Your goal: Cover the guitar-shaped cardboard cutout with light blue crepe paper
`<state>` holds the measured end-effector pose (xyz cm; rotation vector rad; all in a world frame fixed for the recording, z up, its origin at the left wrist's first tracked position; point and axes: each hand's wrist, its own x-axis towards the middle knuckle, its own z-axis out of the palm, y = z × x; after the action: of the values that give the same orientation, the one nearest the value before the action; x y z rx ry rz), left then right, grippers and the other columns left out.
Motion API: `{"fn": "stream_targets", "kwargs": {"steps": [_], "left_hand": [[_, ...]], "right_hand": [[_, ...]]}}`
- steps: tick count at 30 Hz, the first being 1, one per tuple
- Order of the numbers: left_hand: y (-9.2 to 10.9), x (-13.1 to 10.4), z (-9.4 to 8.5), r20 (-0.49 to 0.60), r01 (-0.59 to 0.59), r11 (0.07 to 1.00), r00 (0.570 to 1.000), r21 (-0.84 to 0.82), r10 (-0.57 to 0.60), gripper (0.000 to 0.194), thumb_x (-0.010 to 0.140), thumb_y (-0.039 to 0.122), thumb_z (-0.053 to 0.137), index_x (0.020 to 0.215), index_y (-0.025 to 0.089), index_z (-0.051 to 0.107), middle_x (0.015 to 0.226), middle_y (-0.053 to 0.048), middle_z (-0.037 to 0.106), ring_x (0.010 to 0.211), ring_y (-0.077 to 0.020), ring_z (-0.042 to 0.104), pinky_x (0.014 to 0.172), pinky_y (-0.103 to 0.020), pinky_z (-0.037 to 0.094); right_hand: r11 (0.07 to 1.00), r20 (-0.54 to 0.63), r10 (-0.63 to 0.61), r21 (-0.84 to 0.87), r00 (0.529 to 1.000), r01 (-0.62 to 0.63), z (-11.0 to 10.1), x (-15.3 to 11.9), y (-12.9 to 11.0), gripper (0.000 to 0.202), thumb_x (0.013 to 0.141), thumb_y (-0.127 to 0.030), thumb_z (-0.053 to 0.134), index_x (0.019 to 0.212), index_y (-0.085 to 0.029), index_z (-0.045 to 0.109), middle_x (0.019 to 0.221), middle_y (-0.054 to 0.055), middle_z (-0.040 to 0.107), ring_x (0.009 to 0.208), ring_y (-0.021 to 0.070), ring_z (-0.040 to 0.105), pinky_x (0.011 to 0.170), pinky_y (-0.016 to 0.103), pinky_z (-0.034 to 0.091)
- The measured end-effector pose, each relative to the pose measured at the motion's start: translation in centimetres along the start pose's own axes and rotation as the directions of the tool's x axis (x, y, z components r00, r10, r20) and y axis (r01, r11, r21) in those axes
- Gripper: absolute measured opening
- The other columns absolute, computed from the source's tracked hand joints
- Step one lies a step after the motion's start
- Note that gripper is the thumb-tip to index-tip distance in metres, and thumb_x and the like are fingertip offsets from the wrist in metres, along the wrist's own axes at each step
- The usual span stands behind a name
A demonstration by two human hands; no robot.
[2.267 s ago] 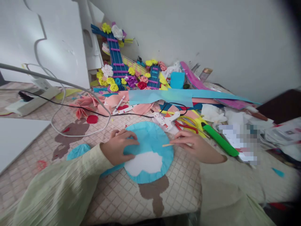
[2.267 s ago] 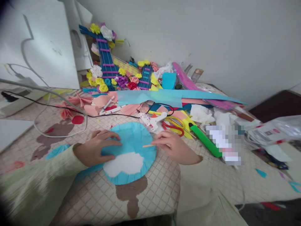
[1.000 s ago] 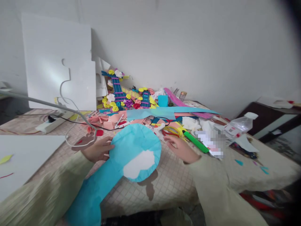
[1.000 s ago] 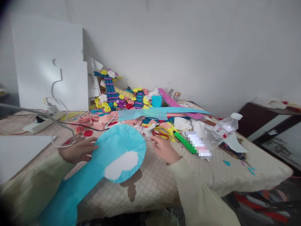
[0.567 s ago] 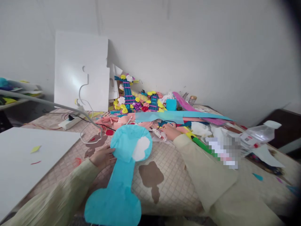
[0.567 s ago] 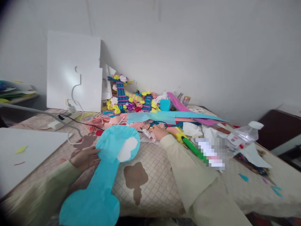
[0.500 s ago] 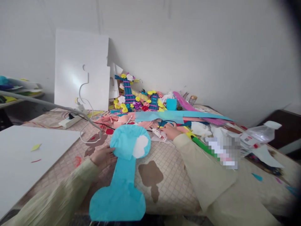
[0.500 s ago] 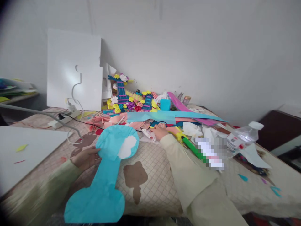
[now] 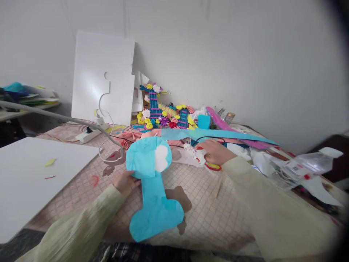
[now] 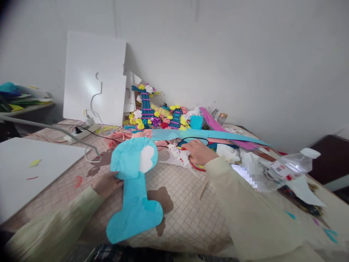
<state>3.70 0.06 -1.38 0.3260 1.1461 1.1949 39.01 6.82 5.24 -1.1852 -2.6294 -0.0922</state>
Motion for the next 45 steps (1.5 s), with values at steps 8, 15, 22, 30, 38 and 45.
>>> {"fn": "stream_targets", "kwargs": {"steps": [8, 15, 22, 30, 38, 45], "left_hand": [[-2.6, -1.2, 2.4, 0.062, 0.032, 0.999, 0.998, -0.029, -0.031, 0.022, 0.081, 0.003, 0.038, 0.095, 0.011, 0.052, 0.071, -0.004, 0.062, 0.063, -0.0152, 0.063, 0.064, -0.029, 0.056], [-6.1, -2.8, 3.6, 0.106, 0.077, 0.996, 0.991, 0.053, -0.082, 0.022, 0.083, 0.005, 0.040, 0.101, 0.015, 0.048, 0.079, -0.004, 0.064, 0.068, -0.0149, 0.064, 0.073, -0.034, 0.054], [-2.6, -3.1, 0.4, 0.261, 0.159, 0.921, 0.930, 0.355, -0.261, 0.013, 0.074, 0.012, 0.060, 0.087, 0.012, 0.062, 0.085, -0.008, 0.070, 0.084, -0.0192, 0.066, 0.083, -0.031, 0.050], [-0.6, -0.3, 0.9, 0.845, -0.822, -0.199, 0.526, 0.534, 0.093, 0.038, 0.090, 0.026, 0.033, 0.120, 0.014, 0.053, 0.127, -0.012, 0.055, 0.119, -0.0225, 0.048, 0.101, -0.043, 0.036], [-5.6, 2.6, 2.9, 0.932, -0.774, -0.604, 0.337, 0.193, -0.133, 0.051, 0.093, 0.038, 0.032, 0.139, 0.016, 0.029, 0.147, -0.008, 0.028, 0.135, -0.0224, 0.024, 0.111, -0.043, 0.018], [-5.7, 2.0, 2.7, 0.941, -0.745, -0.648, 0.314, 0.160, -0.128, 0.050, 0.094, 0.041, 0.026, 0.140, 0.021, 0.028, 0.148, -0.008, 0.025, 0.136, -0.0253, 0.021, 0.110, -0.048, 0.013]], "right_hand": [[0.862, -0.356, 0.391, 0.465, 0.849, -0.203, 2.3, -0.7, 1.4, 0.027, 0.075, -0.034, 0.061, 0.096, -0.017, 0.059, 0.089, 0.006, 0.064, 0.081, 0.0212, 0.058, 0.071, 0.036, 0.047], [0.573, -0.436, 0.619, 0.820, 0.654, 0.004, 3.9, 3.3, 0.6, 0.026, 0.085, -0.041, 0.051, 0.091, -0.016, 0.054, 0.063, -0.005, 0.050, 0.054, 0.0092, 0.050, 0.051, 0.023, 0.043], [0.464, -0.524, 0.678, 0.849, 0.516, 0.252, 1.9, 4.1, -1.8, 0.022, 0.078, -0.041, 0.054, 0.089, -0.023, 0.051, 0.060, -0.006, 0.043, 0.054, 0.0102, 0.047, 0.054, 0.023, 0.042], [0.409, -0.482, 0.656, 0.874, 0.581, 0.263, 4.4, 1.5, -3.9, 0.020, 0.077, -0.035, 0.059, 0.091, -0.022, 0.055, 0.062, -0.005, 0.050, 0.060, 0.0115, 0.048, 0.060, 0.025, 0.043], [0.338, -0.411, 0.680, 0.910, 0.607, 0.239, 6.0, 0.0, -3.3, 0.019, 0.077, -0.038, 0.058, 0.089, -0.023, 0.056, 0.059, -0.004, 0.047, 0.058, 0.0130, 0.047, 0.051, 0.024, 0.040], [0.315, -0.411, 0.692, 0.911, 0.594, 0.265, 5.6, -0.3, -3.3, 0.022, 0.074, -0.040, 0.060, 0.087, -0.023, 0.055, 0.058, -0.004, 0.045, 0.057, 0.0143, 0.045, 0.053, 0.027, 0.041]]}}
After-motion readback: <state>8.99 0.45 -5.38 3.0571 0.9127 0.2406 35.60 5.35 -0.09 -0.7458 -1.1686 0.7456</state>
